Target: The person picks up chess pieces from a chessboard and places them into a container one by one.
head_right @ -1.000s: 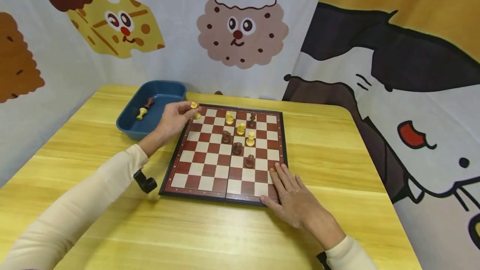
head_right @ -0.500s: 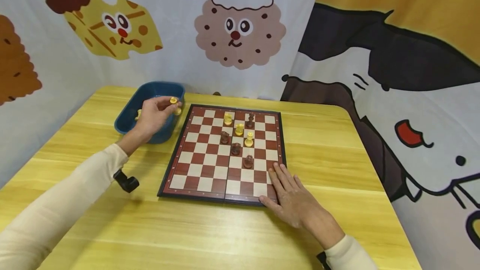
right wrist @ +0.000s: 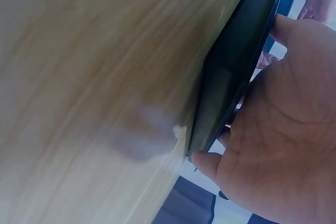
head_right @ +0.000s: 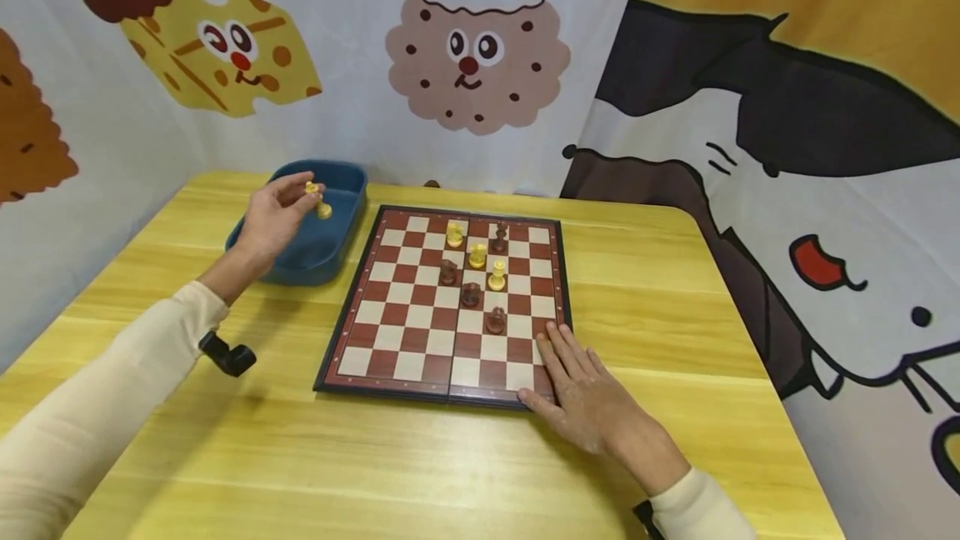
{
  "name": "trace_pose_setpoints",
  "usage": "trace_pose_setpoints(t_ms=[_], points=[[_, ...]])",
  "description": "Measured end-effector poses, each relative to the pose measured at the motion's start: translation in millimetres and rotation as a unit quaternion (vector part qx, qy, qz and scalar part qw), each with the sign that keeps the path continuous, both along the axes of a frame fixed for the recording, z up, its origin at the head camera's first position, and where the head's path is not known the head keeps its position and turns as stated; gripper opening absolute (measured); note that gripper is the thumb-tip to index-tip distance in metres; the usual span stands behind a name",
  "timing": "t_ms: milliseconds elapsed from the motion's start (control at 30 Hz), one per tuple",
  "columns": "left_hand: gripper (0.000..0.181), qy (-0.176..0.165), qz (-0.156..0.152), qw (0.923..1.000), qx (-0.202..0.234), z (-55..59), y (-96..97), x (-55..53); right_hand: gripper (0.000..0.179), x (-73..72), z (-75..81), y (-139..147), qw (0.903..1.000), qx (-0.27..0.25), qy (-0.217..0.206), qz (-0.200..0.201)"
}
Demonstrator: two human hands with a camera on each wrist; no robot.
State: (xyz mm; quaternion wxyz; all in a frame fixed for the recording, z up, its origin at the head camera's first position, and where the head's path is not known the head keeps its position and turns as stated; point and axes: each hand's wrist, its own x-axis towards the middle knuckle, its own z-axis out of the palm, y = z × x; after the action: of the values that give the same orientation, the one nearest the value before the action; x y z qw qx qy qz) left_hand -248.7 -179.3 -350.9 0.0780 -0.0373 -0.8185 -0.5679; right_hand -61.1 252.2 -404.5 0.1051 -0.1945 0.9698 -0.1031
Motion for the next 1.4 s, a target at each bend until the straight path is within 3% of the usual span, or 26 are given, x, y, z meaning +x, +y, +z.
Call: trace_pose_setpoints(t_ms=[400,667,800,933,1233,1400], points=[[0.038,0.013,-0.014,0.9998,0.012,5.9,5.3,0.4,0.086,1.5,6.4,-0.2,0.9998,0.018,-0.011,-0.004],[0.039,0.007,-0.093,0.9927,0.077,1.0,20.6,6.0,0.086,2.1,4.8,0.4,0.9998,0.014,-0.013,-0.007],[0.042,0.007,-0.124,0.9894,0.076,-1.4,27.3,9.0,0.085,1.5,-0.9,2.5,1.0000,-0.002,0.000,-0.003],[0.042,0.004,-0.135,0.9881,0.074,-3.2,31.3,10.5,0.084,0.5,-3.3,2.3,0.9999,-0.012,0.006,-0.001],[0.034,0.035,-0.159,0.9808,0.106,-11.8,43.0,11.6,0.087,0.3,3.4,-3.1,0.9997,0.002,-0.020,-0.010],[0.029,0.030,-0.178,0.9761,0.121,-18.0,52.5,9.8,0.090,-1.0,5.9,-3.0,0.9994,0.012,-0.030,-0.015]])
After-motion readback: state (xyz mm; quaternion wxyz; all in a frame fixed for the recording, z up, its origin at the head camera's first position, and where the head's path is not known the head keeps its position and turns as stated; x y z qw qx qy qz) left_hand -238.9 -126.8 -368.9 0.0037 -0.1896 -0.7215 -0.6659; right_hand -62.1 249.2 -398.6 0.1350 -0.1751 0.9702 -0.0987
